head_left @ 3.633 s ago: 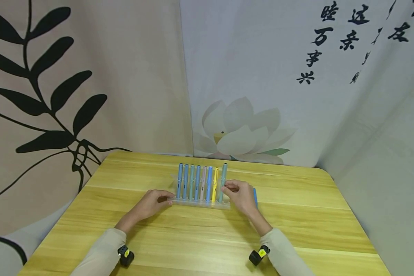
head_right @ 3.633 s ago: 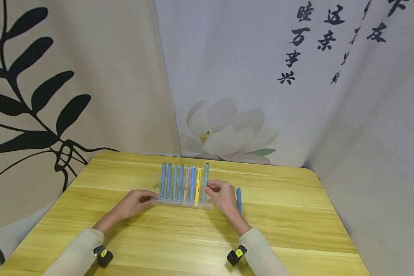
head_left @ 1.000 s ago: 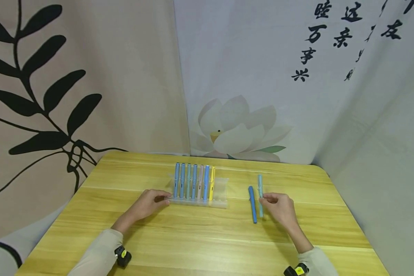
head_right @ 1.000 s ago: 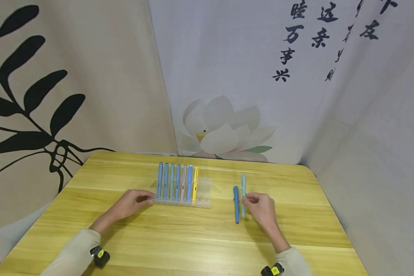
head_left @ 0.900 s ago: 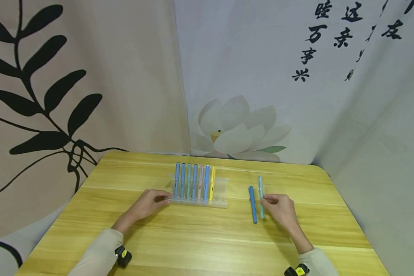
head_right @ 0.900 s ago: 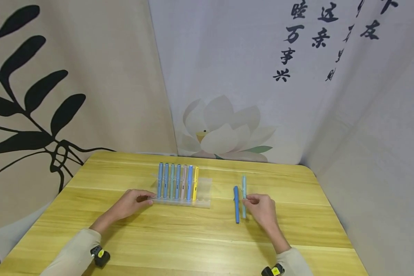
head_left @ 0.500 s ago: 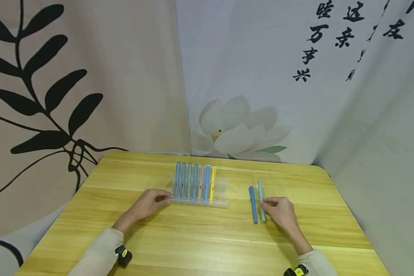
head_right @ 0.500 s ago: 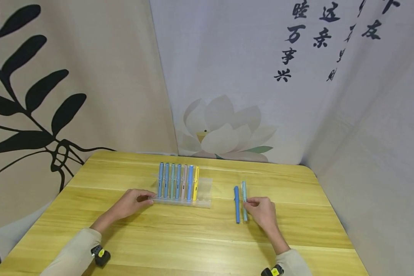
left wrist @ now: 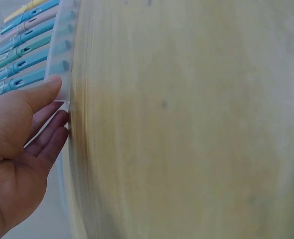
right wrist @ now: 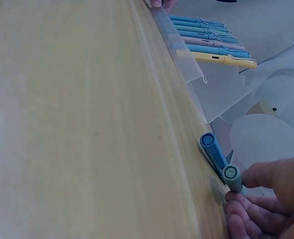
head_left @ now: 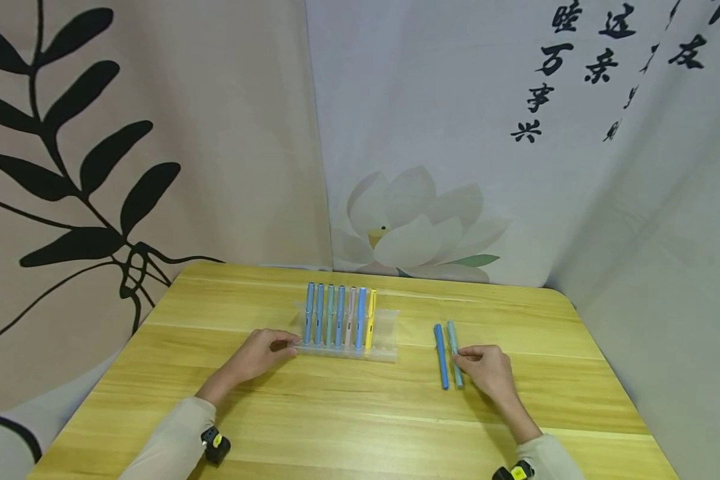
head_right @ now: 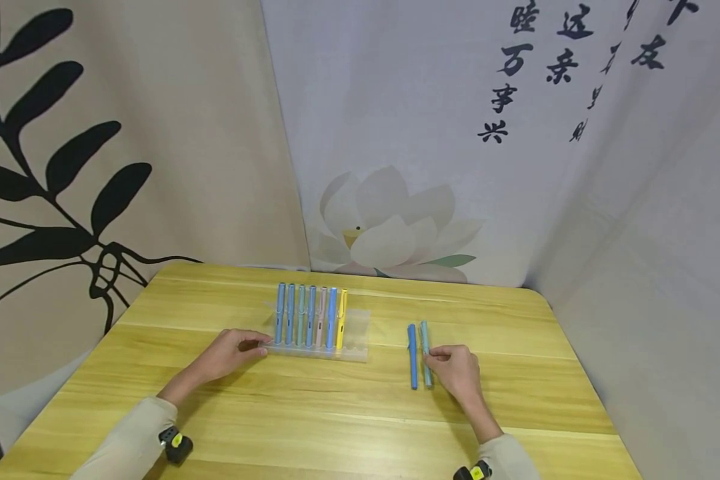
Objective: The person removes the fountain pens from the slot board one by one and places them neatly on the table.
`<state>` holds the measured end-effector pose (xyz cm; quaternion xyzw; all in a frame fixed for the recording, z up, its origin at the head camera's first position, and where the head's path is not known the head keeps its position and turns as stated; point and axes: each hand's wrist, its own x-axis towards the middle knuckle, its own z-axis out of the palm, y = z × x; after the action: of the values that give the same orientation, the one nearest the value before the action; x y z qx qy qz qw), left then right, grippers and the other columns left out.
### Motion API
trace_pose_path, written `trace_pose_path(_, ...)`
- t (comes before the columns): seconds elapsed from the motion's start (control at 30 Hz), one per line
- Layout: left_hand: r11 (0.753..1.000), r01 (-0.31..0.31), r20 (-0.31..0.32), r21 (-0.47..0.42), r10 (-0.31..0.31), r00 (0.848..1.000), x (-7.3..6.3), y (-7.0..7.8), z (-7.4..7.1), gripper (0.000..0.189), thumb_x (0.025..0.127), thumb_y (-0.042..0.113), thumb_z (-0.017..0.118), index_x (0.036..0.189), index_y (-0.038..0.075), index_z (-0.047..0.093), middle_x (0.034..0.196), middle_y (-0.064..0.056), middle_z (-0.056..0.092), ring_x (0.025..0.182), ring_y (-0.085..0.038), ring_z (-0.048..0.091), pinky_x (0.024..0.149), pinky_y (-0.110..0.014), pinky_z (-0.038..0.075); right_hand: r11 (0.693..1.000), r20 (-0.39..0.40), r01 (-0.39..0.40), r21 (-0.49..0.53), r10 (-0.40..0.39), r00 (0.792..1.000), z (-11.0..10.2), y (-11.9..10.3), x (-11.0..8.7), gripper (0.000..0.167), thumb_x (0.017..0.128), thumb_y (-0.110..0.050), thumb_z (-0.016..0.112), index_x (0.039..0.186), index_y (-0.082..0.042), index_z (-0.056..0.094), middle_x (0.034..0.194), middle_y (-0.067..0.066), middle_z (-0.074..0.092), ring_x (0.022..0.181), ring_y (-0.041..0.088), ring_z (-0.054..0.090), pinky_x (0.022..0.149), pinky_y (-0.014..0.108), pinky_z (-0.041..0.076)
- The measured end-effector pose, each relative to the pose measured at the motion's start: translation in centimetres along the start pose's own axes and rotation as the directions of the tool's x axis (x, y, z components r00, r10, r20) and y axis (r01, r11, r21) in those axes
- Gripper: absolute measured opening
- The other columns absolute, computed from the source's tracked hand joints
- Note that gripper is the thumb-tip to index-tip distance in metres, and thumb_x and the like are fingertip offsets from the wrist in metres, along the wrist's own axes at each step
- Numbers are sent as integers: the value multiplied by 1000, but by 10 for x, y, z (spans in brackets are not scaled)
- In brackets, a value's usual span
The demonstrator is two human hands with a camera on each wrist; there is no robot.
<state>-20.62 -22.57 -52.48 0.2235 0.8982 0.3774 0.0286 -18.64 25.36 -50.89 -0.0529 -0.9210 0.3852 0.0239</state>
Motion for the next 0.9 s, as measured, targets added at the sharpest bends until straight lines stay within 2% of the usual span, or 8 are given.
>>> trace_pose_path(0.4,1000,17,0,-2,-17,1000,0,1,0,30,100,21,68,126,6,72,123,-8,73,114,-28,68,98,-47,56,1000,1,7,-28,-7,1000,3,-3,1,19,89,-23,80,97,-6,82,86,4,78,75,12,69,65,32,54)
trace_pose_path(0.67,1000,20,-1,1,-20,1000,0,4,0,30,100,18,68,126,5,72,125,-9,72,118,-31,66,100,-50,54,998,-8,42,-53,-43,999,4,-3,1,17,87,-23,81,93,-7,82,84,3,78,74,13,70,65,33,55)
trace_pose_path(0.9,1000,24,2,4,-24,1000,0,5,0,29,100,18,68,126,5,72,125,-9,72,119,-32,66,101,-51,53,997,2,44,-57,-44,999,2,-4,0,17,88,-23,80,94,-6,81,84,5,78,74,15,71,65,33,55)
